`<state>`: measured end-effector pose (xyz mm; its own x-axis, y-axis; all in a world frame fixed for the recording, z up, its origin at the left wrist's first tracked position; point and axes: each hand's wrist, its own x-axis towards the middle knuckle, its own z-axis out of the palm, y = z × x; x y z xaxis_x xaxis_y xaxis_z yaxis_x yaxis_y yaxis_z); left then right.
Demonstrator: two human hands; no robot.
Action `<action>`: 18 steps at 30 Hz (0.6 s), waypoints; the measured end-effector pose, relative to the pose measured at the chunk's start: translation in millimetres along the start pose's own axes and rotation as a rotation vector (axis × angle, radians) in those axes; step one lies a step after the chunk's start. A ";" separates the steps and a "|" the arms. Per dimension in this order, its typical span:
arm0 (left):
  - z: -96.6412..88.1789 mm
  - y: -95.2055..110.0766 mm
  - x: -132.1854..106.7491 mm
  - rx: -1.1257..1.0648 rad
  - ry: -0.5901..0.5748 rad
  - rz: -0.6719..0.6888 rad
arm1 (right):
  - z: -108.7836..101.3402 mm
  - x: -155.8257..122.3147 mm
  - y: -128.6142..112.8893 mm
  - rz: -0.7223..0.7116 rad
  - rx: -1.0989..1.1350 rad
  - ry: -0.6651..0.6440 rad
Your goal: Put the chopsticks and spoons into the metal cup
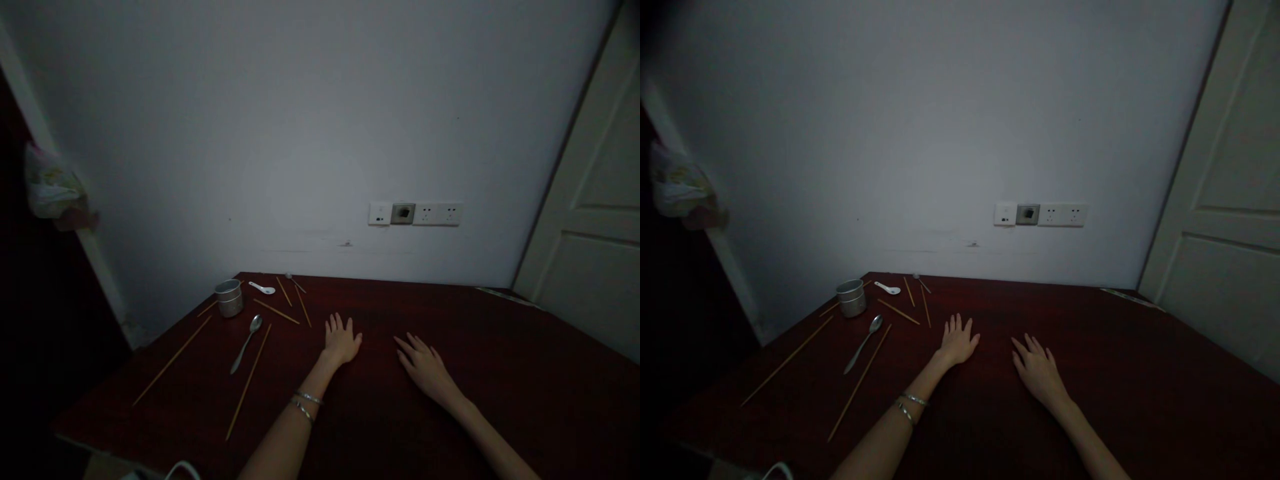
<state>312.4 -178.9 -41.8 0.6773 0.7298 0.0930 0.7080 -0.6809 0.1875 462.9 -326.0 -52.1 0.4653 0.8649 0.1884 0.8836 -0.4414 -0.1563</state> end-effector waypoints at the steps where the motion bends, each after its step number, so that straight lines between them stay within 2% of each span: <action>1: -0.2 0.1 -0.5 0.003 0.002 0.001 | 0.7 -0.2 0.1 -0.003 -0.005 0.007; 10: -1.9 0.0 -4.1 -0.002 0.009 0.004 | 3.2 -2.7 -0.5 -0.028 -0.061 0.051; 18: 3.6 -1.7 -1.4 -0.001 0.010 0.003 | 7.0 -1.8 1.9 -0.026 -0.048 0.058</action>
<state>311.0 -179.0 -45.8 0.6773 0.7285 0.1033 0.7058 -0.6829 0.1882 463.4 -326.8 -59.6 0.4434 0.8615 0.2475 0.8962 -0.4312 -0.1046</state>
